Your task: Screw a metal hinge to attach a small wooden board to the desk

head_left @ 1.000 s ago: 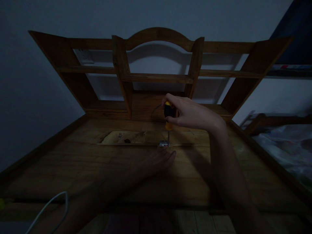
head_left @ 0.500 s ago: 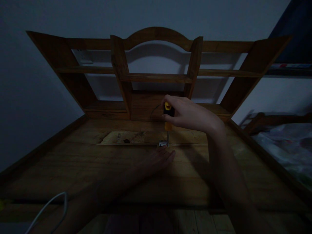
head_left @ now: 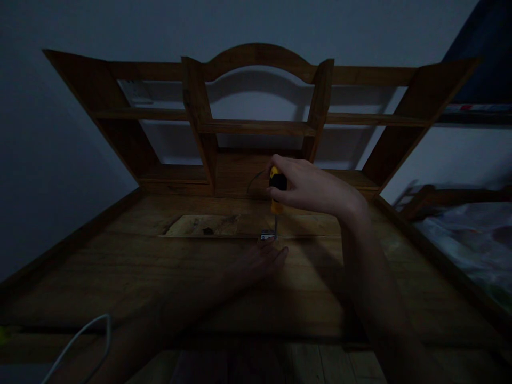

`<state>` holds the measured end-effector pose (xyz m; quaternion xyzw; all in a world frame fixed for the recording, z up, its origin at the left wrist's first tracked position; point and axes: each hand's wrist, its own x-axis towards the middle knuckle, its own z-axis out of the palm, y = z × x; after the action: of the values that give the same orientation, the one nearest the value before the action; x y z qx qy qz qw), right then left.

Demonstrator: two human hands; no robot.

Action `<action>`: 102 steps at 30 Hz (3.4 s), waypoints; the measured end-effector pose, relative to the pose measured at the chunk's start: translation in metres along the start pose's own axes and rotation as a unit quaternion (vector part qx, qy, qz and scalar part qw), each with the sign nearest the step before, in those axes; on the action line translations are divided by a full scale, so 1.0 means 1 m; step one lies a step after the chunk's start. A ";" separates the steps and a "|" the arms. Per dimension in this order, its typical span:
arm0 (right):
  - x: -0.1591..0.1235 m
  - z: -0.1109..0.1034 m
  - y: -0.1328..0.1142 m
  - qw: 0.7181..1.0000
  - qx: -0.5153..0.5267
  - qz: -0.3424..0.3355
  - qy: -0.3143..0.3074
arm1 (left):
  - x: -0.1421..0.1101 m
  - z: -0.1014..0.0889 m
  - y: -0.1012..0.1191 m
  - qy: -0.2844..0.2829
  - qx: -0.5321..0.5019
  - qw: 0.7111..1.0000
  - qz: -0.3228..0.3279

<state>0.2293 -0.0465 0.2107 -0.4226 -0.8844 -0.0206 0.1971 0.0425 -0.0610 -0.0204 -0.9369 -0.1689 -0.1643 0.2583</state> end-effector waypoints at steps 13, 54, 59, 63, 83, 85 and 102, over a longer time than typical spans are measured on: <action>0.003 0.005 0.002 1.000 -0.003 0.001 0.022 | 0.002 -0.007 0.000 -0.007 -0.032 0.999 -0.012; 0.006 0.009 -0.008 0.999 -0.013 0.011 0.036 | 0.000 -0.003 -0.001 -0.019 -0.030 0.999 -0.006; 0.006 0.009 -0.006 0.999 -0.009 0.013 0.040 | 0.001 -0.005 -0.002 -0.022 -0.031 0.999 -0.005; 0.007 0.009 -0.005 0.999 -0.006 0.015 0.038 | 0.001 -0.006 -0.001 -0.026 -0.045 0.999 -0.009; 0.006 0.010 0.000 0.996 0.010 -0.044 0.082 | 0.001 -0.015 0.002 -0.078 -0.035 0.995 -0.045; 0.004 0.004 0.000 0.993 0.009 -0.048 0.110 | 0.001 -0.014 0.002 -0.076 -0.042 0.995 -0.045; -0.014 -0.026 0.009 0.981 -0.033 0.027 0.191 | 0.008 -0.045 0.018 -0.059 -0.043 0.990 -0.123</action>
<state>0.2526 -0.0564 0.2279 -0.4411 -0.8173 -0.1249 0.3491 0.0475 -0.0981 0.0113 -0.9271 -0.2909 -0.1464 0.1854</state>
